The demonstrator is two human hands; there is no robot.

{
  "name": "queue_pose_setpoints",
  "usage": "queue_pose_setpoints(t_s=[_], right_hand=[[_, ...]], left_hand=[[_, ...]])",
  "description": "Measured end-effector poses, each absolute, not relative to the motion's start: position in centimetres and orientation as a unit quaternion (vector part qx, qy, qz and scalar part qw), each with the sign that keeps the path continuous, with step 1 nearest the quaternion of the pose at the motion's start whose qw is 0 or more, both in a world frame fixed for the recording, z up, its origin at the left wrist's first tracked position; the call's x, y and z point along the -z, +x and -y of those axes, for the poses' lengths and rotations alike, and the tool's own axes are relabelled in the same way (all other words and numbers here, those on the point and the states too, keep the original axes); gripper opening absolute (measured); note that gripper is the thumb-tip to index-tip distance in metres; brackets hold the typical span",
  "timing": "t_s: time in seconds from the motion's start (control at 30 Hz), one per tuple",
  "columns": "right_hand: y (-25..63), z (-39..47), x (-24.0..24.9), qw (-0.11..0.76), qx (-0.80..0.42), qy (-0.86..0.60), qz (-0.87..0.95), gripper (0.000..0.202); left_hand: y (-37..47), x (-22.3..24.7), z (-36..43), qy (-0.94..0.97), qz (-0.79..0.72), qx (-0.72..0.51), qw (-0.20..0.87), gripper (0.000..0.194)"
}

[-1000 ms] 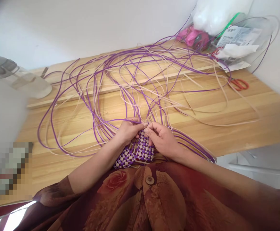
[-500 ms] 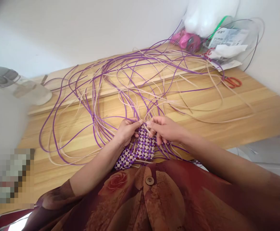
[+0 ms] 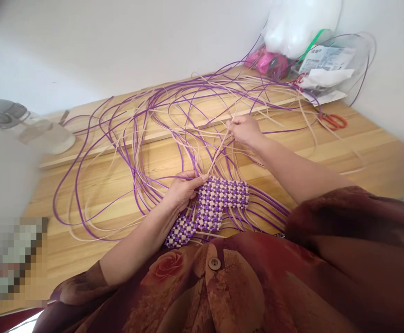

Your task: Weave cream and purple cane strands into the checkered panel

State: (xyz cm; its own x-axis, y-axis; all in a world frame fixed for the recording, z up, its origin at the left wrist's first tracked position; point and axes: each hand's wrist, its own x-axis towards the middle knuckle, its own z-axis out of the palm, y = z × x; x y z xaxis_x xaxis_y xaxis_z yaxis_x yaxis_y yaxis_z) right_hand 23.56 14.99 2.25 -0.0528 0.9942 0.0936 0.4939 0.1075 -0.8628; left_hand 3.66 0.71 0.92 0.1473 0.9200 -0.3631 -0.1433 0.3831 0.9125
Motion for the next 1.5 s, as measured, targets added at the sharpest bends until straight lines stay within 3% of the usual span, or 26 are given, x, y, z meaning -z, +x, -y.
queue_pose_setpoints(t_s=[0.1,0.23,0.43,0.63,0.7,0.8,0.9,0.97,1.13,1.2,1.33,1.5], right_hand=[[24.1,-15.9,-3.4,0.355,-0.353,-0.619,0.606,0.041],[23.7,-12.2,-4.9,0.262,-0.382,-0.626,0.628,0.059],[22.7,-6.7,-4.6,0.217,-0.219,-0.353,0.883,0.023],[22.4,-6.5,-4.6,0.15,-0.071,-0.314,0.935,0.025],[22.6,-6.4,-5.9,0.12,-0.111,-0.331,0.929,0.021],[22.7,-6.7,-7.8,0.055,-0.346,-0.342,0.872,0.019],[22.4,-7.5,-8.1,0.066,-0.526,-0.352,0.771,0.021],[22.1,-8.0,-7.4,0.123,-0.491,-0.389,0.769,0.019],[21.3,-7.8,-5.8,0.212,-0.244,-0.42,0.848,0.018],[21.2,-7.4,-6.2,0.198,-0.287,-0.433,0.831,0.019],[20.8,-6.6,-7.4,0.122,-0.495,-0.485,0.711,0.027],[19.6,-5.5,-7.6,0.121,-0.546,-0.527,0.64,0.035]], left_hand=[[3.6,-0.8,-0.7,0.376,-0.512,-0.402,0.659,0.042],[3.4,-0.3,-0.9,0.379,-0.514,-0.391,0.663,0.044],[3.2,-0.7,-0.9,0.406,-0.489,-0.387,0.668,0.043],[2.9,-1.0,-0.8,0.424,-0.492,-0.375,0.661,0.042],[2.9,-1.0,-0.8,0.429,-0.491,-0.377,0.658,0.041],[2.9,-1.2,-0.7,0.432,-0.48,-0.381,0.662,0.039],[2.9,-1.6,-0.6,0.426,-0.472,-0.383,0.67,0.039],[2.9,-1.7,-0.5,0.423,-0.475,-0.384,0.669,0.038],[3.1,-1.8,-0.4,0.416,-0.48,-0.383,0.671,0.037],[3.2,-1.9,-0.4,0.411,-0.485,-0.385,0.669,0.038],[3.2,-2.3,-0.2,0.415,-0.495,-0.382,0.661,0.041],[3.3,-2.1,-0.1,0.427,-0.483,-0.416,0.642,0.043]])
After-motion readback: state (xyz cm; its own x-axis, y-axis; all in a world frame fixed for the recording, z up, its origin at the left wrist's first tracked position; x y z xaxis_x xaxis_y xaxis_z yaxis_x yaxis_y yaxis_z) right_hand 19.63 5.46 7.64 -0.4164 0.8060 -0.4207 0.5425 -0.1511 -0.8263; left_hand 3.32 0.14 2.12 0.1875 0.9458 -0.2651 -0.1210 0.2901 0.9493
